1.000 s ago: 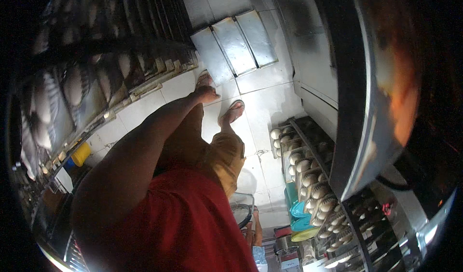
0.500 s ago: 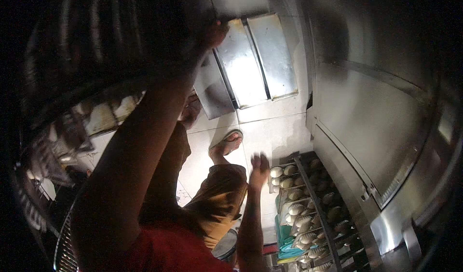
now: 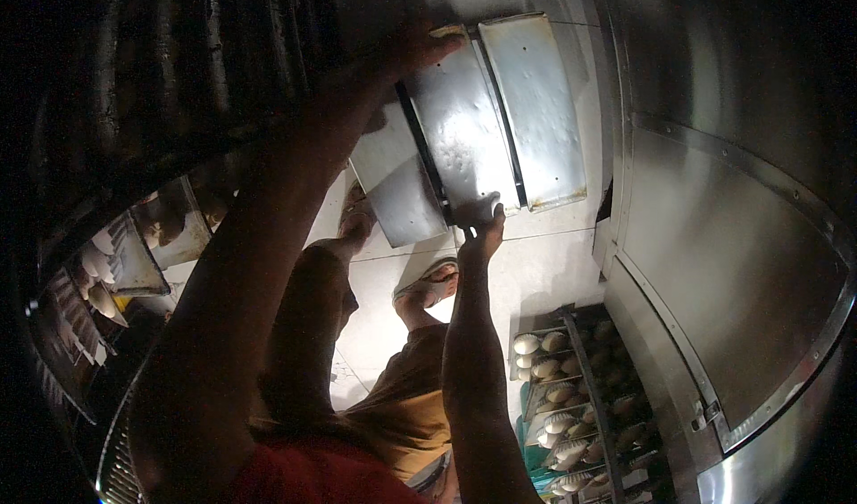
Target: The person operates an industrial oven by pressing buttons and inserting metal trays filled with dough, then moves to a stainless steel table to roll pieces of dough by hand and arrange them on a tray.
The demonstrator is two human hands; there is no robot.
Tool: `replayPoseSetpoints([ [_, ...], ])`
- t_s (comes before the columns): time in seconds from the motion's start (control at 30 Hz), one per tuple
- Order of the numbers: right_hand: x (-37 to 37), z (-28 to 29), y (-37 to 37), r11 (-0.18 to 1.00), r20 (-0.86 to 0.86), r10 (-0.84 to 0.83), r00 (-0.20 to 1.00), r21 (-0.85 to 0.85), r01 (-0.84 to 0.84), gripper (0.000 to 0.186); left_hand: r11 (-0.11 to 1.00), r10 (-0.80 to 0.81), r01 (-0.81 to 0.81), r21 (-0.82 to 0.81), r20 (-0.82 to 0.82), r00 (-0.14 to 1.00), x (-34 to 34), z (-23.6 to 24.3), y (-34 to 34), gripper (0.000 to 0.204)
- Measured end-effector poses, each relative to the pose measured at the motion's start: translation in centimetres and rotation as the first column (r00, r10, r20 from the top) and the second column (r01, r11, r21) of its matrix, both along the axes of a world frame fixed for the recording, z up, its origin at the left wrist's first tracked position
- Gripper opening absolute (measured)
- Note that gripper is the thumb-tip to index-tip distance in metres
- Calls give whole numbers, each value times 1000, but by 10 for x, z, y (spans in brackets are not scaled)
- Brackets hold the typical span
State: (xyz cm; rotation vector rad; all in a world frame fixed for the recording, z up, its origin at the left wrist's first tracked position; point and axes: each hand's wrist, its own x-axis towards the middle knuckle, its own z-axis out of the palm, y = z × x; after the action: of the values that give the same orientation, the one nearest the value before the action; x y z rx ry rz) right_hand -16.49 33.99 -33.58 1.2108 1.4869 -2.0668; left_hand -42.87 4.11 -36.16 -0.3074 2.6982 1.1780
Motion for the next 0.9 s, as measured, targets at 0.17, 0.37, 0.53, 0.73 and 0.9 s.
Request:
replayPoseSetpoints([
  [0.17, 2, 45, 3, 997, 81, -60, 995, 45, 56, 57, 999, 16, -23, -38, -181, 983, 17, 76, 22, 58],
  [0.37, 69, 150, 31, 976, 106, -172, 979, 151, 155, 45, 956, 63, -21, -292, 136, 989, 51, 171, 77, 80],
  [0.53, 126, 282, 22, 950, 107, -208, 972, 258, 175, 76, 982, -97, 157, -106, 433, 896, 85, 304, 90, 90],
  [0.73, 220, 391, 16, 897, -18, -258, 966, 367, 247, 62, 950, -232, 275, -150, 253, 939, 161, 405, 105, 75],
  [0.9, 290, 446, 18, 812, -24, -252, 967, 539, 225, 52, 931, -272, 317, -180, 238, 932, 226, 513, 104, 77],
])
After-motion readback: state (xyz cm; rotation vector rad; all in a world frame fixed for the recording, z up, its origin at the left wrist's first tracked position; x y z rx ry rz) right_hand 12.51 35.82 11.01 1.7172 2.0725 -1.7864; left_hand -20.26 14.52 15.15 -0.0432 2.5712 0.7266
